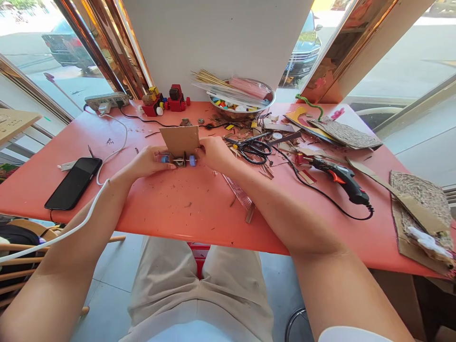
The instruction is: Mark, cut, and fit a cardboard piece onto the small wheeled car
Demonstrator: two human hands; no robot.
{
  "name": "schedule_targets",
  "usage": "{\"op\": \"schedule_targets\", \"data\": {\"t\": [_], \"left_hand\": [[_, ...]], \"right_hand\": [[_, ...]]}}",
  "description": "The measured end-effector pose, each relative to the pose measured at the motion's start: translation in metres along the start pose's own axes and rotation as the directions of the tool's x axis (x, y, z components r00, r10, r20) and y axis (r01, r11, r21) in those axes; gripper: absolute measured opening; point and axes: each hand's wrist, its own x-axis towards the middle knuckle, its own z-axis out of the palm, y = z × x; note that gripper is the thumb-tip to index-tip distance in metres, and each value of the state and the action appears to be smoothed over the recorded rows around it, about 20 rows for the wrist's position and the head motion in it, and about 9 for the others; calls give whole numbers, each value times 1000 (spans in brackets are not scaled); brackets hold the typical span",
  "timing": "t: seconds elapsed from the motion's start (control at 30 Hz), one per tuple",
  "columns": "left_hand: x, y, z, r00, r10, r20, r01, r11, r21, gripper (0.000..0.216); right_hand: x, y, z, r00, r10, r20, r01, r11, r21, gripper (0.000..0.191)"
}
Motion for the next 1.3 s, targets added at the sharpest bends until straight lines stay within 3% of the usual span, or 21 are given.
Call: {"op": "schedule_targets", "data": {"t": [0.07, 0.17, 0.23, 0.67, 0.93, 1.03, 1.13, 1.3], "left_hand": [[0, 0, 0, 1000, -4, -3, 4, 1000, -3, 46], [0, 0, 1, 1000, 1, -6, -1, 1000, -3, 45], [0, 0, 1, 1000, 8, -5, -9, 1000, -9, 45], [0, 1, -2, 1000, 21, -4, -21, 1000, 15, 41], [-1, 5, -2, 1000, 14, -28, -14, 1000, -6, 46], [-1, 11, -2, 992, 62, -113, -61, 998, 19, 50], [0, 20, 3, 959, 131, -250, -124, 991, 47, 40], [-2, 33, 17, 880, 120, -460, -103, 993, 63, 25]], "right_hand": [[1, -3, 1, 999, 49, -16, -48, 997, 61, 11], [4, -10, 4, 992, 100, -71, -86, 980, 181, 34], [5, -14, 6, 990, 117, -81, -96, 971, 219, 40], [10, -22, 18, 981, 167, -99, -155, 980, 123, 14], [12, -24, 17, 986, 130, -102, -115, 983, 143, 14], [14, -27, 10, 981, 110, -158, -83, 982, 170, 21], [14, -33, -1, 977, 91, -194, -49, 977, 208, 20], [8, -48, -17, 985, 127, -116, -85, 946, 312, 13]]}}
